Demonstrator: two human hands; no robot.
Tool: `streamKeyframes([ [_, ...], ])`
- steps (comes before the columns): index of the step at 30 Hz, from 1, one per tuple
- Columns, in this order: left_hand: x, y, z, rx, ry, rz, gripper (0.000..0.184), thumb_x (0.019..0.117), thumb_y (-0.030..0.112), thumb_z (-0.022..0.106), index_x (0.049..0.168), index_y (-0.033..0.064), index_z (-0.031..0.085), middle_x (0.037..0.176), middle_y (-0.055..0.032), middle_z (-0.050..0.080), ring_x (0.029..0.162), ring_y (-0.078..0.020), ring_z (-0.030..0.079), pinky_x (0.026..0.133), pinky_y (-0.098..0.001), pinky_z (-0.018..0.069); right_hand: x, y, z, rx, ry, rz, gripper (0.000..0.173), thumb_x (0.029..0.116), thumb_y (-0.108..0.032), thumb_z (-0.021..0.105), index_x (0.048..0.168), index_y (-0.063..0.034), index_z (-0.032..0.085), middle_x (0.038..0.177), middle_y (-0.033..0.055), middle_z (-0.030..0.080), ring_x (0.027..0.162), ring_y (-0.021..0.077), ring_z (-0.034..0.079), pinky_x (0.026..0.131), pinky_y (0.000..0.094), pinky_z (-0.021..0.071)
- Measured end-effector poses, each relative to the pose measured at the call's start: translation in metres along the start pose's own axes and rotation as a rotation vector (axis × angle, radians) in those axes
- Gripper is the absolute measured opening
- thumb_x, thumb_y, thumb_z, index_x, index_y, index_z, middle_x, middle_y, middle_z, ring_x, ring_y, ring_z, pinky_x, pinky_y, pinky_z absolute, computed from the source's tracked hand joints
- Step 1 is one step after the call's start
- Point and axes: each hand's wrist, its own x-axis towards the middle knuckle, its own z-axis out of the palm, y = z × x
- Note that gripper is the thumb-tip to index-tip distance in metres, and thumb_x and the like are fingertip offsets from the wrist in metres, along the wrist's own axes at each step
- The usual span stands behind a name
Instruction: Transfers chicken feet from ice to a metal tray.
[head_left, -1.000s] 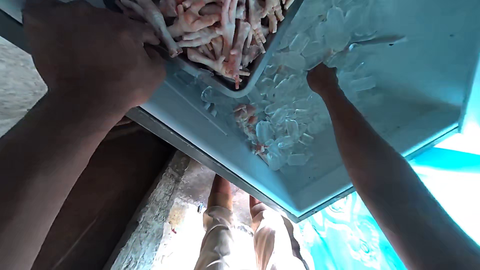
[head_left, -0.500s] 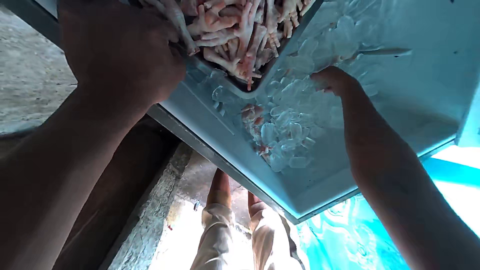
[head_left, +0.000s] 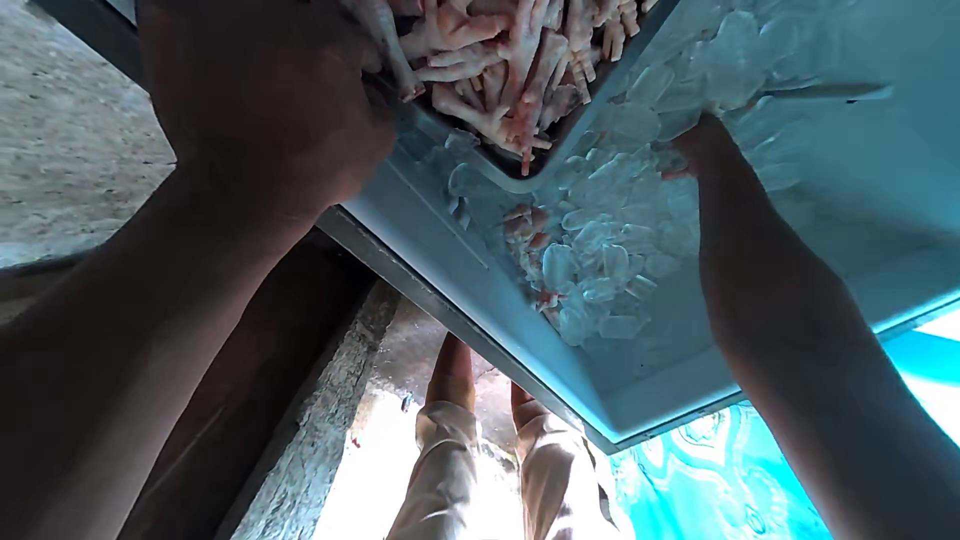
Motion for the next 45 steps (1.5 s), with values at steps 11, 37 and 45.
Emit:
streamKeyframes([
  [11,0.000,0.002,-0.002,-0.025,-0.007,0.001,0.033,0.1018,0.026,0.045,0.120,0.0203,0.072,0.114,-0.0222,0.070,0.108,-0.0488,0.064,0.081,-0.0734,0.0431,-0.013,0.009,-0.004,-0.155,-0.007,-0.178,0.045,0.1018,-0.024,0.062,0.138,0.0015,0.054,0.129,0.0290,0.061,0.106,0.0422,0.066,0.086,0.0626,0.0543],
  [37,0.002,-0.004,0.003,-0.030,0.025,0.026,0.035,0.1008,0.029,0.044,0.114,0.0155,0.073,0.110,-0.0257,0.069,0.106,-0.0517,0.063,0.081,-0.0765,0.0420,-0.064,0.106,-0.041,-0.957,-0.098,-0.987,0.049,0.1089,-0.047,0.035,0.139,-0.0230,0.065,0.158,0.0174,0.045,0.152,0.0442,0.030,0.114,0.0822,0.0105],
  [45,0.001,-0.001,0.003,-0.088,-0.003,-0.038,0.024,0.0995,0.027,0.053,0.102,0.0116,0.071,0.096,-0.0275,0.067,0.092,-0.0524,0.063,0.069,-0.0753,0.0413,-0.143,0.057,-0.003,-0.688,-0.044,-0.948,0.040,0.1021,-0.034,0.057,0.132,-0.0102,0.069,0.144,0.0229,0.057,0.136,0.0463,0.049,0.112,0.0682,0.0336],
])
